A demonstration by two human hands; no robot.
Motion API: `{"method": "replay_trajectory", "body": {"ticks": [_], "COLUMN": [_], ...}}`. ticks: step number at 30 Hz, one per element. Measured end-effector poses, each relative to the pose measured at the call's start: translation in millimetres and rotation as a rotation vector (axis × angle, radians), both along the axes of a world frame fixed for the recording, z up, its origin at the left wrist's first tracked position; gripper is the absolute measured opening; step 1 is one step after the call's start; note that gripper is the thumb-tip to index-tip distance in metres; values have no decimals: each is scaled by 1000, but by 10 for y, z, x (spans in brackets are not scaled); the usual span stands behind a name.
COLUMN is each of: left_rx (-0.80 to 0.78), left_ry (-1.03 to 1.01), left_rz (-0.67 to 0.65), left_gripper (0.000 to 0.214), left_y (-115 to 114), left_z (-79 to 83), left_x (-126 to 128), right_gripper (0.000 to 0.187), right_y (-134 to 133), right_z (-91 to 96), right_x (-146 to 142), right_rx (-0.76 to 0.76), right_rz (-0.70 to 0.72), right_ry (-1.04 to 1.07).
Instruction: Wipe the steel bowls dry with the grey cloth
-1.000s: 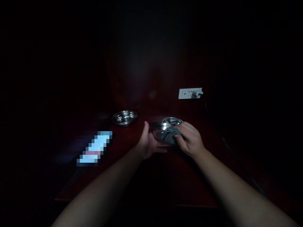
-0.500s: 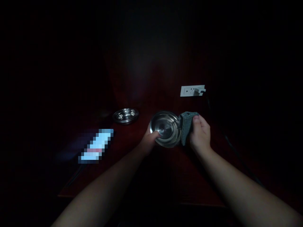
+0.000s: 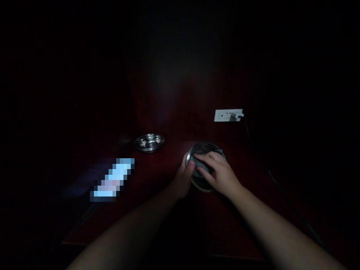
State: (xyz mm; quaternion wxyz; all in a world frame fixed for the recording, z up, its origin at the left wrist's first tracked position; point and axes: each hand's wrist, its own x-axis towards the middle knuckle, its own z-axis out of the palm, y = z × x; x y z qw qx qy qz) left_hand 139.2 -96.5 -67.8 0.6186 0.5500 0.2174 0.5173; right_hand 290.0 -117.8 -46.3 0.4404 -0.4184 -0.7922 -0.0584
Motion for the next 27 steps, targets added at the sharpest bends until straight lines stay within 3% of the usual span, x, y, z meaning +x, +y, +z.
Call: {"method": "replay_trajectory", "body": {"ticks": [3,7,10,15,19,23,27], "left_rx": [6,59,121,158,193,189,266], "left_ry": [10,10,34,73,65,32,47], "left_rz": [53,97,61,-61,-55,-24,32], "left_gripper": [47,47,47,51,51,51,58], "left_y": [28,47,6,-83,-80,-31,-7], "left_z": [-19,-1,27,37,36,30,40], "left_x": [-11,-19,-14,7,10,-10,-26], "right_gripper": [33,18,14,12,16,21,24], "right_y": [19,35,36,19,-4,-26,-40], "right_z": [-14,-15,-18,-27,-32,-22,16], "right_x": [-9,18,22,-15,-65,-97,-81], "right_rx": [-76,-58,-5,53,1,-145,-276], "right_rz": [-16,-98,-104,-147,-4,227,350], "right_ry": [-65,-49,-15,229,253,191,117]}}
